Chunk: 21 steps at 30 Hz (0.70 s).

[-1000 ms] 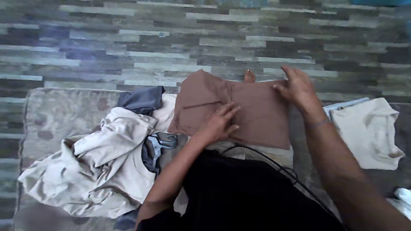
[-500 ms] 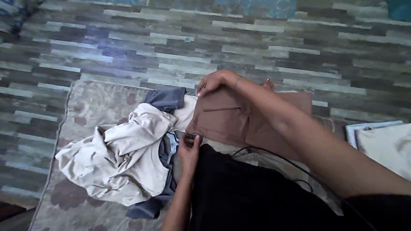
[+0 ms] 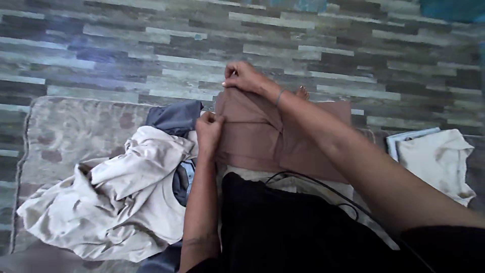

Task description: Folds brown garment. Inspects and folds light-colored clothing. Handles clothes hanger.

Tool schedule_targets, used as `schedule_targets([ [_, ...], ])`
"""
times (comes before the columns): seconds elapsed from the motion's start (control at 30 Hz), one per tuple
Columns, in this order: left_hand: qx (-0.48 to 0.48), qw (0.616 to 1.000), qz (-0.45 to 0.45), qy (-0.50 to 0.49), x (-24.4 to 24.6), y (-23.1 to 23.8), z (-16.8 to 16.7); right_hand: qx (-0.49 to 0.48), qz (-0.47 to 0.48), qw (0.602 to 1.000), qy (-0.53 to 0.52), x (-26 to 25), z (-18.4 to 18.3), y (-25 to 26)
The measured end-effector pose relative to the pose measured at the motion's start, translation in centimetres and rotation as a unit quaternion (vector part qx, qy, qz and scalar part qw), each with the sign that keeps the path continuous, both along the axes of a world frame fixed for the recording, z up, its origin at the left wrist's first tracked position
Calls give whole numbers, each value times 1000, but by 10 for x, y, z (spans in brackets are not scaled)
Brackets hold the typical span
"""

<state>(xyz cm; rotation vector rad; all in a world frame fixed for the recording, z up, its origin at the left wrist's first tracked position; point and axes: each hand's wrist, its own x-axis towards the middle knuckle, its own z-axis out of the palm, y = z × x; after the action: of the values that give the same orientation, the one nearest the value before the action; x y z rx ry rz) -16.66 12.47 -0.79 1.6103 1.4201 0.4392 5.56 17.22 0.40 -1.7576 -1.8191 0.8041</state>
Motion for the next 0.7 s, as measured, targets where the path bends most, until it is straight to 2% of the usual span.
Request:
schedule_targets([
  [0.07, -19, 1000, 8, 5, -1, 1, -12, 34, -44, 997, -62, 1, -7, -2],
  [0.13, -30, 999, -4, 16, -1, 1, -27, 96, -73, 991, -63, 0, -7, -18],
  [0.23, -44, 999, -7, 26, -6, 2, -29, 131, -46, 987, -81, -1, -16, -72],
  [0.33, 22, 995, -18, 94, -10, -4, -5, 49, -19, 997, -56, 21, -40, -117],
  [0.4, 129, 982, -72, 118, -10, -12, 8, -56, -108, 992, 34, 37, -30, -121],
  [0.47, 271, 945, -160, 86, -3, -22, 4, -132, -187, 971, 72, 50, -18, -112],
  [0.53, 365, 892, -254, 77, 10, -29, -1, -192, -173, 965, 48, 57, -13, -104],
  [0.6, 384, 859, -325, 92, 21, -29, -5, -203, -134, 970, 19, 58, -10, -97],
  [0.7, 412, 830, -363, 104, 24, -23, -8, -136, -122, 983, 6, 58, -5, -93],
])
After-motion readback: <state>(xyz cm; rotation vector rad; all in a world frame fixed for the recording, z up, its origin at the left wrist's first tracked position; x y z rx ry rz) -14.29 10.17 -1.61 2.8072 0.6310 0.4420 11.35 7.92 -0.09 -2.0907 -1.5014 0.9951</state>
